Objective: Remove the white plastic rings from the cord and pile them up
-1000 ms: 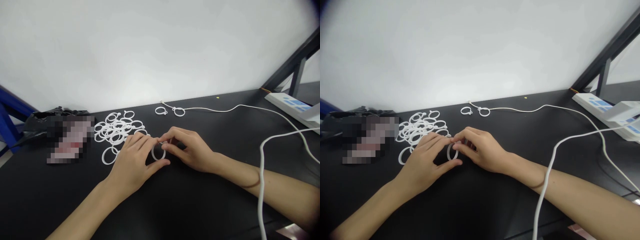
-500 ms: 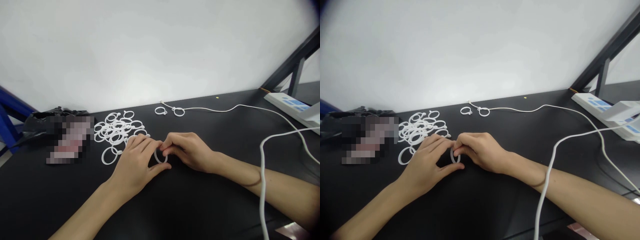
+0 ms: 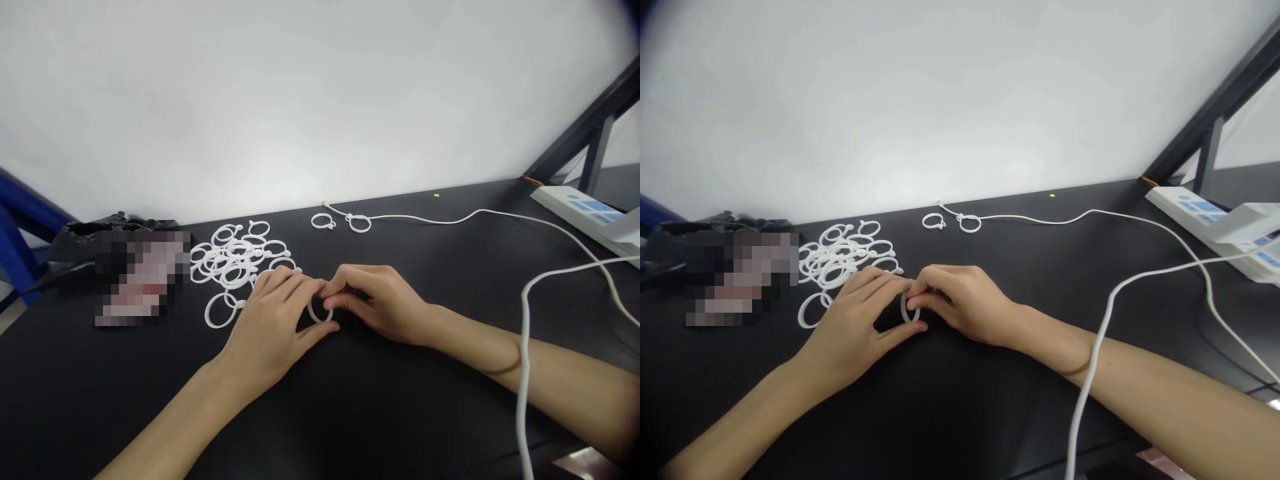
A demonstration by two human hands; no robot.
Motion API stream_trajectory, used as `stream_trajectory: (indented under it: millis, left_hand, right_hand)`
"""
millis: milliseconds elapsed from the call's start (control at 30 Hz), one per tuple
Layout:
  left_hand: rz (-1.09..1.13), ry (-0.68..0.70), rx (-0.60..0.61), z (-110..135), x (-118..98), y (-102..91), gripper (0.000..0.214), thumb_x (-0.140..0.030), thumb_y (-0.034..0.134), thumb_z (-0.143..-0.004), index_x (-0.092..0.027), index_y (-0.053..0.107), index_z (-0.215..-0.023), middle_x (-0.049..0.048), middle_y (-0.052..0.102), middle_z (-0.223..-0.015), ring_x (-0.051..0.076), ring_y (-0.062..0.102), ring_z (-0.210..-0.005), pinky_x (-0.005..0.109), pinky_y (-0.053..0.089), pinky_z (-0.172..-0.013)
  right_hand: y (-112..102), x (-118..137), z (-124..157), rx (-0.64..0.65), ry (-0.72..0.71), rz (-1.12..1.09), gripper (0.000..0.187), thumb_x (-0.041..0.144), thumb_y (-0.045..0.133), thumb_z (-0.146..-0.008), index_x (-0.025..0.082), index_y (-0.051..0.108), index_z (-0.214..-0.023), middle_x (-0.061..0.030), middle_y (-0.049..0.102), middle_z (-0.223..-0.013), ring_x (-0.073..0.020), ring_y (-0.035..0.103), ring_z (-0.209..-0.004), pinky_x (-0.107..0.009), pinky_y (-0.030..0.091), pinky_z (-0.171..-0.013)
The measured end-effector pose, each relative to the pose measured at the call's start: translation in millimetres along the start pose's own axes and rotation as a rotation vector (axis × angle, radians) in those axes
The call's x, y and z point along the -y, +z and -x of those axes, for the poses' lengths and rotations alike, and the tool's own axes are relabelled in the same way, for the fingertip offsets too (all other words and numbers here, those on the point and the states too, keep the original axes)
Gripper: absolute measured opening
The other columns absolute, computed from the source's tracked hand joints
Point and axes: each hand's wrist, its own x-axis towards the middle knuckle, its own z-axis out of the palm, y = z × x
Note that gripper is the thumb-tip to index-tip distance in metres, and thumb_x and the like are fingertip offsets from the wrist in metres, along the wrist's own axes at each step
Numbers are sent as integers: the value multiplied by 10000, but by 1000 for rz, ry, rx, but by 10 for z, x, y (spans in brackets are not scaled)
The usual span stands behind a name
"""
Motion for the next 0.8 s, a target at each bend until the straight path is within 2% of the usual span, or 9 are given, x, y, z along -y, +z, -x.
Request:
stream_trajectory:
  millis: [367, 800]
  left_hand:
    - [8, -80, 99, 13, -27, 2, 255, -351, 644, -886, -204, 576, -1083, 46, 652, -994, 255, 512, -977, 454, 438, -883]
    - [2, -88, 112, 17, -39, -7, 262, -345, 629, -898, -201, 569, -1109, 49, 647, -1008, 255, 504, -991, 466, 433, -894]
  right_hand:
    - [-8, 10, -6, 42, 41, 5, 70, 243, 625, -918, 195, 627, -866, 1, 721, -876, -98, 652, -714, -198, 495, -641]
    - [-11, 8, -9, 33, 40, 9, 53, 237, 633, -914, 194, 636, -885, 7, 715, -858, -93, 640, -692, -190, 481, -626]
